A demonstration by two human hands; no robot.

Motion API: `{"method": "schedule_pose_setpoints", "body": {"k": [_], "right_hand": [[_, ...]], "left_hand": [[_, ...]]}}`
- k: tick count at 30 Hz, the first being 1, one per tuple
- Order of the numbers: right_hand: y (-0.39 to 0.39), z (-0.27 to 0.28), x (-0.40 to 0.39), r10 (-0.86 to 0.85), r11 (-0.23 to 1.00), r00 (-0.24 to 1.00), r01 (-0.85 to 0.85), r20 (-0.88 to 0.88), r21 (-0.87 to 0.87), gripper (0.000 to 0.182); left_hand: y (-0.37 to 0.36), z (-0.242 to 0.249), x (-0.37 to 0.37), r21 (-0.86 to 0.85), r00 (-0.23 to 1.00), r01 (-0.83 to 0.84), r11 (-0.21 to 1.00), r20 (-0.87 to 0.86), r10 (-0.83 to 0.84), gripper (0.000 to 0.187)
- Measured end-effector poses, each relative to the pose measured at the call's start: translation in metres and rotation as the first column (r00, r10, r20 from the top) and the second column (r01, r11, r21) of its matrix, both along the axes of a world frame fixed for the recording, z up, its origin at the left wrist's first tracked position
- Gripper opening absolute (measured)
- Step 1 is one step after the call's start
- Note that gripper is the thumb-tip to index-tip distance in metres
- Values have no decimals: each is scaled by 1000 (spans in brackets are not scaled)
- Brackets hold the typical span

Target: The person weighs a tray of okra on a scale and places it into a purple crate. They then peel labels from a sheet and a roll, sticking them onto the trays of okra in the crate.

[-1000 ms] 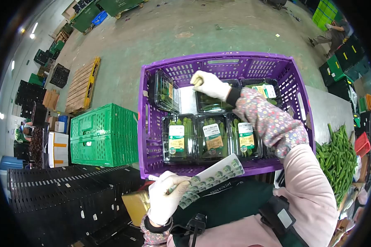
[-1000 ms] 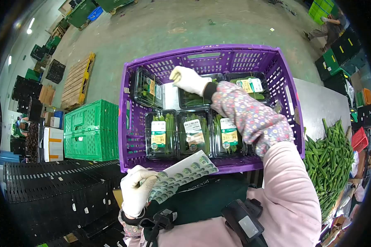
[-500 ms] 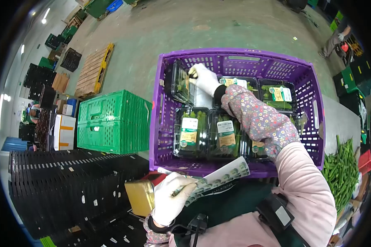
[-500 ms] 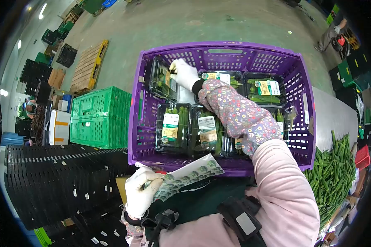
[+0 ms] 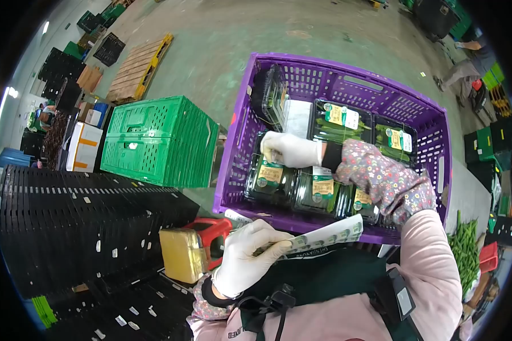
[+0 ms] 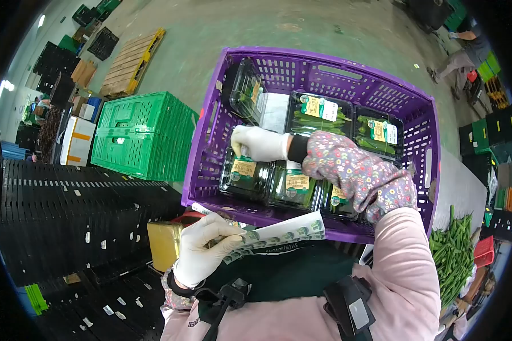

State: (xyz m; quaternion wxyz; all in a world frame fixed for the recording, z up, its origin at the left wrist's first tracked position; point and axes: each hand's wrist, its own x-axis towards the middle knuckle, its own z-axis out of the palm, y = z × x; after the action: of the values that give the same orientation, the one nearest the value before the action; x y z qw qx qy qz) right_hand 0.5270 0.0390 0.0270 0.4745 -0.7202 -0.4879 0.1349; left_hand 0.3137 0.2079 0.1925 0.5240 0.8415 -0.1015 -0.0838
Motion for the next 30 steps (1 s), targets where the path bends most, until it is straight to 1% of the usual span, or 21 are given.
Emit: {"method": "schedule_pose_setpoints", "body": {"k": [1, 3, 5, 7, 8, 11, 13, 15, 16, 17, 19, 20, 21, 22, 23, 24, 25, 27, 28, 29, 30], "right_hand": [[8, 1, 3, 70, 991, 998, -70, -5, -112, 21], [22, 6, 4, 220, 933, 953, -144, 208, -331, 21], [29, 9, -5, 219, 924, 939, -112, 265, -367, 19], [37, 10, -10, 375, 887, 770, -136, 516, -440, 19], [39, 10, -11, 442, 836, 704, -99, 556, -540, 20], [46, -8, -2, 514, 836, 642, -227, 568, -500, 18], [46, -15, 0, 519, 837, 644, -251, 562, -486, 15], [48, -16, 0, 426, 904, 594, -249, 682, -348, 11], [46, -10, -2, 344, 934, 509, -105, 789, -340, 9], [47, -3, 0, 310, 921, 599, 3, 739, -388, 9], [35, 18, -4, 34, 948, 655, 218, 755, -232, 7], [30, 28, -9, -91, 946, 844, 239, 528, -219, 8], [23, 56, -22, -191, 968, 962, 218, 193, -127, 14], [15, 91, -35, -179, 972, 973, 152, -147, -176, 18], [3, 113, -44, -89, 982, 943, 30, -321, -185, 25], [-9, 149, -61, -48, 974, 908, -51, -416, -222, 31], [-23, 155, -67, 69, 955, 939, -160, -338, -249, 35], [-38, 169, -89, 152, 919, 939, -249, -307, -307, 32], [-44, 162, -100, 95, 943, 966, -165, -240, -290, 30], [-50, 154, -108, 32, 960, 985, -78, -172, -268, 27], [-57, 157, -111, -21, 959, 985, -28, -170, -282, 24]], "left_hand": [[1, 0, -1, -10, 1000, 13, 1000, -12, -13, 14], [4, -2, -5, -14, 1000, 9, 1000, -5, -10, 14], [8, -3, -9, -18, 1000, 1, 1000, -1, -1, 14], [13, -6, -15, -26, 1000, -22, 999, -9, 22, 15], [15, -7, -18, -29, 999, -37, 999, -10, 36, 15], [18, -9, -23, -62, 997, -75, 995, -22, 74, 16], [20, -9, -24, -27, 997, -68, 997, -29, 67, 15], [22, -10, -23, -24, 997, -74, 997, -16, 73, 15], [22, -11, -22, -17, 997, -72, 997, 0, 72, 15], [23, -13, -22, -19, 998, -69, 997, -1, 69, 15], [23, -19, -20, -29, 995, -98, 995, 14, 98, 14], [24, -19, -16, -3, 993, -97, 995, 73, 97, 14], [24, -23, -13, -3, 993, -95, 995, 72, 95, 14], [23, -28, -11, -11, 992, -116, 993, 55, 117, 13], [23, -31, -9, -18, 990, -138, 990, 37, 139, 13], [22, -32, -7, -12, 991, -134, 991, 9, 134, 13], [21, -31, -4, -9, 991, -133, 991, 8, 133, 13], [18, -28, 1, 4, 993, -112, 994, 34, 112, 13], [20, -29, 2, -41, 995, -96, 995, 27, 97, 26], [21, -25, 3, -40, 996, -82, 996, 31, 83, 26], [21, -17, 4, -46, 993, -115, 992, 30, 116, 34]]}}
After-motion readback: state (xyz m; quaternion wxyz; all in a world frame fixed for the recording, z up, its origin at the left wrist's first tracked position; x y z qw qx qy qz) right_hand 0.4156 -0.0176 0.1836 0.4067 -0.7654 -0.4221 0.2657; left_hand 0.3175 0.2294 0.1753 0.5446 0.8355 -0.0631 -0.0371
